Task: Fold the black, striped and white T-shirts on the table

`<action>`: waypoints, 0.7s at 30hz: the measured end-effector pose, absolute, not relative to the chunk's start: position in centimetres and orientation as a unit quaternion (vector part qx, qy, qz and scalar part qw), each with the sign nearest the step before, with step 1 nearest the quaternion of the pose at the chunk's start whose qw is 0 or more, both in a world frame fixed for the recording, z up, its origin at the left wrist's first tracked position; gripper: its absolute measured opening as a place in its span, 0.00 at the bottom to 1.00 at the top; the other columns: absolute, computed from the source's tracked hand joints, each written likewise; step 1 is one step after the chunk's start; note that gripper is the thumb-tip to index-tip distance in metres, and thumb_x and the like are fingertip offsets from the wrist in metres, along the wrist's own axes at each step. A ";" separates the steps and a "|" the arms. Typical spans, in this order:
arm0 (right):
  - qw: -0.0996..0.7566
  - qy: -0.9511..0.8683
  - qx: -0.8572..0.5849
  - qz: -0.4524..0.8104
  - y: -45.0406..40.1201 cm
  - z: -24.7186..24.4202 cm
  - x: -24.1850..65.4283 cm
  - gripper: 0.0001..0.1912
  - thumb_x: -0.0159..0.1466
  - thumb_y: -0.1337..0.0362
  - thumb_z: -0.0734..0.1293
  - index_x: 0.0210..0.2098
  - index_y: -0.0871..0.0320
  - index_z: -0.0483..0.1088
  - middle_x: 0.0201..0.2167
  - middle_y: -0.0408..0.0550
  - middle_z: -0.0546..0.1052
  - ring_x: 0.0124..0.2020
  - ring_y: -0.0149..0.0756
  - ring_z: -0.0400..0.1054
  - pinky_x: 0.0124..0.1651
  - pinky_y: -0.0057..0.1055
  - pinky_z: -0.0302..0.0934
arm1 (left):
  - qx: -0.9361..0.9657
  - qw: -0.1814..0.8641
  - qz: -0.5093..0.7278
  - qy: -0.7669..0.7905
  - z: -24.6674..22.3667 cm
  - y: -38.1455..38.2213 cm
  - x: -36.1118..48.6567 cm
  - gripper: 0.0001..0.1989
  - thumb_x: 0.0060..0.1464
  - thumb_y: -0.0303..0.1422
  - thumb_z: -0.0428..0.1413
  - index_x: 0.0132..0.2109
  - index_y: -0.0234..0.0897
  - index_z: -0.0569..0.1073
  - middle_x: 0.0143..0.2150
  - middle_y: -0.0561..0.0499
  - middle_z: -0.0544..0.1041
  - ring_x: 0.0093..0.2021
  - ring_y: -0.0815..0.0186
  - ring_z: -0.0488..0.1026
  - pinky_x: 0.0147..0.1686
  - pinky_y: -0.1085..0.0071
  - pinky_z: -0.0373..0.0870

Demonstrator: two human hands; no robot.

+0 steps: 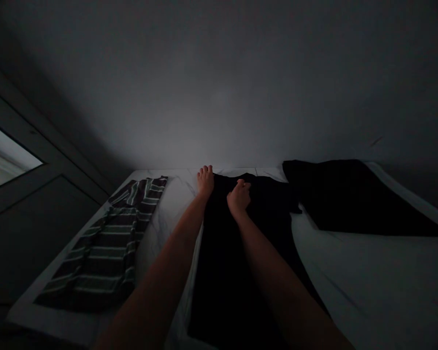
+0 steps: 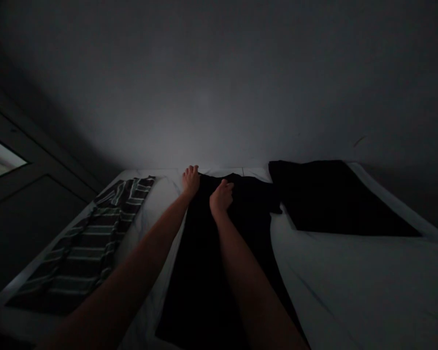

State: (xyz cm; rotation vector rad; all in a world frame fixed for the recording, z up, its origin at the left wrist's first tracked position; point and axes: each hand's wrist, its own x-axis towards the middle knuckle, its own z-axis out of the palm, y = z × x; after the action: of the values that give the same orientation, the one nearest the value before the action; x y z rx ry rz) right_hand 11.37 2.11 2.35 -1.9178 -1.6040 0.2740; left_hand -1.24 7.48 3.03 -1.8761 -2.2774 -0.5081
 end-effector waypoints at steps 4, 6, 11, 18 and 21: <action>0.325 -0.665 -0.672 0.008 1.9 3.6 11.5 0.21 0.66 0.73 0.59 0.57 0.61 0.66 0.61 0.64 0.64 0.57 0.53 0.62 0.54 0.46 0.59 | -0.698 0.139 -0.158 -0.684 3.4 4.3 -0.5 0.15 0.63 0.29 0.49 0.56 0.35 0.68 0.58 0.39 0.70 0.59 0.53 0.65 0.58 0.58 0.61; 0.309 -0.715 -0.627 0.004 1.8 4.4 11.3 0.19 0.67 0.72 0.58 0.55 0.61 0.68 0.60 0.63 0.66 0.59 0.53 0.60 0.56 0.48 0.57 | -0.738 0.126 -0.143 -0.647 3.2 1.7 -0.4 0.15 0.63 0.29 0.49 0.55 0.34 0.69 0.60 0.39 0.70 0.60 0.53 0.65 0.58 0.58 0.61; 0.170 -0.860 -0.477 0.057 -0.1 4.4 11.4 0.19 0.68 0.71 0.57 0.55 0.64 0.71 0.61 0.62 0.68 0.62 0.50 0.59 0.60 0.46 0.56 | -0.812 0.049 -0.091 -0.574 1.4 -5.8 -1.4 0.23 0.64 0.33 0.48 0.63 0.29 0.63 0.68 0.36 0.62 0.69 0.53 0.57 0.65 0.57 0.56; 0.123 -0.940 -0.283 0.144 -8.3 1.1 17.1 0.25 0.71 0.64 0.58 0.67 0.55 0.58 0.70 0.50 0.58 0.71 0.41 0.46 0.70 0.48 0.43 | -0.870 -0.056 -0.048 -0.487 1.7 -17.6 -2.4 0.29 0.66 0.43 0.47 0.68 0.35 0.57 0.73 0.37 0.51 0.74 0.53 0.43 0.68 0.53 0.49; 0.142 -0.948 -0.230 0.167 -12.5 0.7 19.7 0.28 0.69 0.61 0.63 0.67 0.55 0.58 0.70 0.52 0.58 0.71 0.43 0.47 0.70 0.50 0.44 | -0.897 -0.092 -0.041 -0.430 2.8 -22.1 -2.9 0.31 0.64 0.44 0.50 0.70 0.41 0.54 0.74 0.39 0.50 0.74 0.53 0.44 0.67 0.51 0.51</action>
State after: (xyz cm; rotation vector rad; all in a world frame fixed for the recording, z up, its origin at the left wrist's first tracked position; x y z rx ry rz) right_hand 19.70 -12.54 0.72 -0.6626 -2.7365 0.4814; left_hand -2.86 -22.09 2.77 -2.9960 -1.4379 -0.1370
